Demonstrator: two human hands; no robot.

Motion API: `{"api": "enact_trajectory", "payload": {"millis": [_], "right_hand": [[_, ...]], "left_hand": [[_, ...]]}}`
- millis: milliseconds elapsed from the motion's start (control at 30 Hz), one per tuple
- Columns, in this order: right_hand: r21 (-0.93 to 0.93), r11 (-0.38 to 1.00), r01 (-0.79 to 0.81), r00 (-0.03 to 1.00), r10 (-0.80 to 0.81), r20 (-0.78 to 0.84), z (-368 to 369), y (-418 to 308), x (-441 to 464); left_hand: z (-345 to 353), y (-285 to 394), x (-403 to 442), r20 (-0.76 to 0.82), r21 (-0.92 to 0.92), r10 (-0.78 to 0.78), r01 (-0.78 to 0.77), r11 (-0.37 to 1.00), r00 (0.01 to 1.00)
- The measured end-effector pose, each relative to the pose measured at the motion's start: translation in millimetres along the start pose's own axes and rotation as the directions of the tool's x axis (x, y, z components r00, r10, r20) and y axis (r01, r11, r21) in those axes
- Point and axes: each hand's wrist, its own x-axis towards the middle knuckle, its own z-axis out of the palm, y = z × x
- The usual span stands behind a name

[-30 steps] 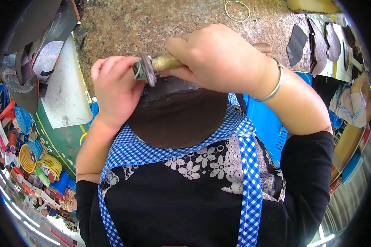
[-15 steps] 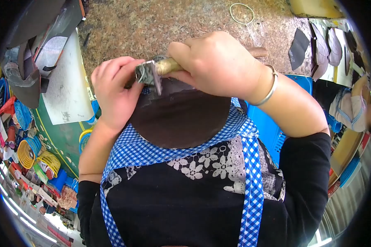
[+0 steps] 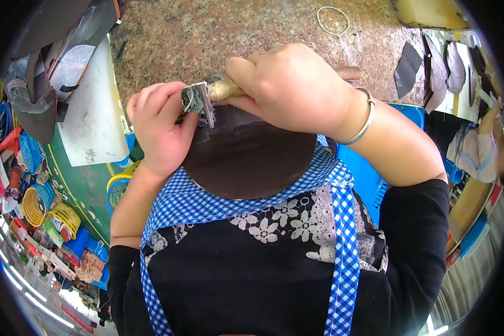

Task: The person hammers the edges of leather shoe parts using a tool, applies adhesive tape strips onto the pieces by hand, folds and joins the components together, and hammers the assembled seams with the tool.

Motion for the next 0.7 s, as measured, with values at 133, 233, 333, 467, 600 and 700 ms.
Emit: {"api": "enact_trajectory", "payload": {"millis": [133, 233, 333, 467, 600, 700], "right_hand": [[0.002, 1.0, -0.02, 1.0, 0.02, 0.004, 0, 2, -2], [0.041, 0.999, -0.011, 0.999, 0.012, -0.032, -1, 6, 0], [0.049, 0.998, -0.04, 0.998, 0.043, -0.049, -5, 0, 1], [0.02, 0.998, -0.055, 0.998, 0.055, -0.027, -2, 1, 1], [0.013, 1.0, -0.023, 0.998, 0.024, -0.058, -2, -4, 6], [-0.037, 0.998, -0.056, 0.998, 0.056, -0.012, -6, -7, 8]], "left_hand": [[4, 1, -8, -0.049, 0.057, 0.052, -0.05, 0.997, 0.997], [9, 0, -9, -0.076, -0.008, 0.019, -0.02, 1.0, 0.997], [11, 3, -11, -0.08, -0.088, -0.034, 0.027, 0.996, 0.996], [12, 5, -12, -0.077, -0.091, -0.051, 0.044, 0.995, 0.996], [7, 7, -12, -0.056, -0.041, 0.007, -0.01, 0.999, 0.998], [6, 8, -12, -0.044, -0.017, 0.023, -0.024, 1.0, 0.999]]}}
